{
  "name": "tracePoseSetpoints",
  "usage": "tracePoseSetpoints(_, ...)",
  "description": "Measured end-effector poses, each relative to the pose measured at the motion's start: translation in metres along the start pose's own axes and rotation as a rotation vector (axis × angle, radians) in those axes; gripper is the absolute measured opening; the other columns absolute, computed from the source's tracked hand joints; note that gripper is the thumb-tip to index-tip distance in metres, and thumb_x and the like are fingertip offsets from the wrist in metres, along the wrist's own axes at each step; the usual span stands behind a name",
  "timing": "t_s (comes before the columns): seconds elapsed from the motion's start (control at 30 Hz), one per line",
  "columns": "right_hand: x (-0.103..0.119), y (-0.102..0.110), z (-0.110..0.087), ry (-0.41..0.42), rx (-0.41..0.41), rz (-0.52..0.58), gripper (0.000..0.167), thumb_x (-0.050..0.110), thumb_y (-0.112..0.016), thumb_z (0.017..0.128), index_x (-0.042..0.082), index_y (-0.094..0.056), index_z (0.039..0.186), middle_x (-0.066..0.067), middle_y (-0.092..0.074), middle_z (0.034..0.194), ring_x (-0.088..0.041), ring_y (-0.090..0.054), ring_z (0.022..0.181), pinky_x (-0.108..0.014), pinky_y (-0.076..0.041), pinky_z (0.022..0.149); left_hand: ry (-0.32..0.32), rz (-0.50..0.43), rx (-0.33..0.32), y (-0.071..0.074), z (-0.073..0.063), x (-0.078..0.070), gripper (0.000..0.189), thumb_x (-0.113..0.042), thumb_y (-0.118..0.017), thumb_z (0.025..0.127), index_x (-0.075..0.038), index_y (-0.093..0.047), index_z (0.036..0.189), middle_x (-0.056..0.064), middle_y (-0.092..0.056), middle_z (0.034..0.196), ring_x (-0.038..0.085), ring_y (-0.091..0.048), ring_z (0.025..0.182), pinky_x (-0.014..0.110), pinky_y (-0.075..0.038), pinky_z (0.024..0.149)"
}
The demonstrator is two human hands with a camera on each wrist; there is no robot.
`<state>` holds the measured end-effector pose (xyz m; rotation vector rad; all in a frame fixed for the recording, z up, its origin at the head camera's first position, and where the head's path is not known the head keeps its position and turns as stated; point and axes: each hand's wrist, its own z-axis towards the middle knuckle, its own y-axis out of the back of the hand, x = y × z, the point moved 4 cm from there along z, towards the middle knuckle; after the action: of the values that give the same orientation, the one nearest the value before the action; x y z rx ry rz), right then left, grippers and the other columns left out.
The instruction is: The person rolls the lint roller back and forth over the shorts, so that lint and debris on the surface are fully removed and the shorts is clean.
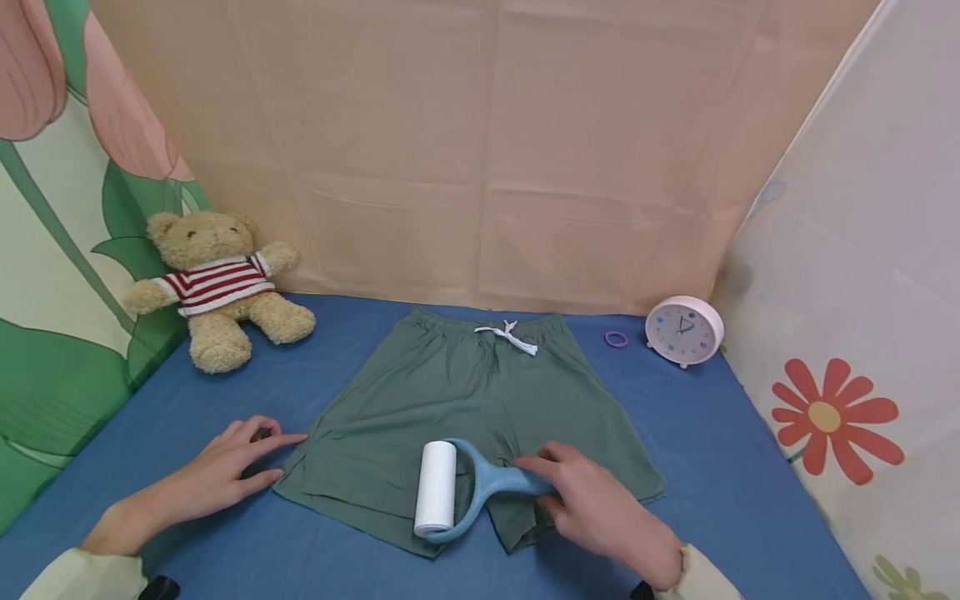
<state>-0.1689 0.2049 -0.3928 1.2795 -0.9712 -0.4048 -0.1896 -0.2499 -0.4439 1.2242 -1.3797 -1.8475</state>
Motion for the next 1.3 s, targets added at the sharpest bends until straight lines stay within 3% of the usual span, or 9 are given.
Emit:
tracePoseSetpoints(0.47,-0.024,0.012,-0.015,-0.058,-0.062,-0.071,0.054,-0.006,-0.074,0.084,0.019,-0.069,0.132,0.007,-0.057,0.112,-0.009,-0.054,0.092,-0.031,-0.051,0.072,-0.009,-0.007,-0.012,0.001,0.0,-0.001,0.046,-0.029,-0.072,0.096,-0.024,-0.063,0.14,-0.006,-0.044,0.115,0.016,-0.037,0.093,0.038,-0.03,0.072)
tracePoseSetpoints(1.3,-0.07,0.025,-0.041,-0.114,-0.078,0.019,0.056,-0.007,-0.074,0.084,0.025,-0.07,0.129,0.006,-0.06,0.116,-0.014,-0.057,0.096,-0.038,-0.053,0.078,-0.022,-0.009,-0.035,0.001,-0.001,-0.001,0.046,-0.029,-0.073,0.095,-0.023,-0.064,0.139,-0.006,-0.045,0.115,0.015,-0.037,0.092,0.037,-0.03,0.071)
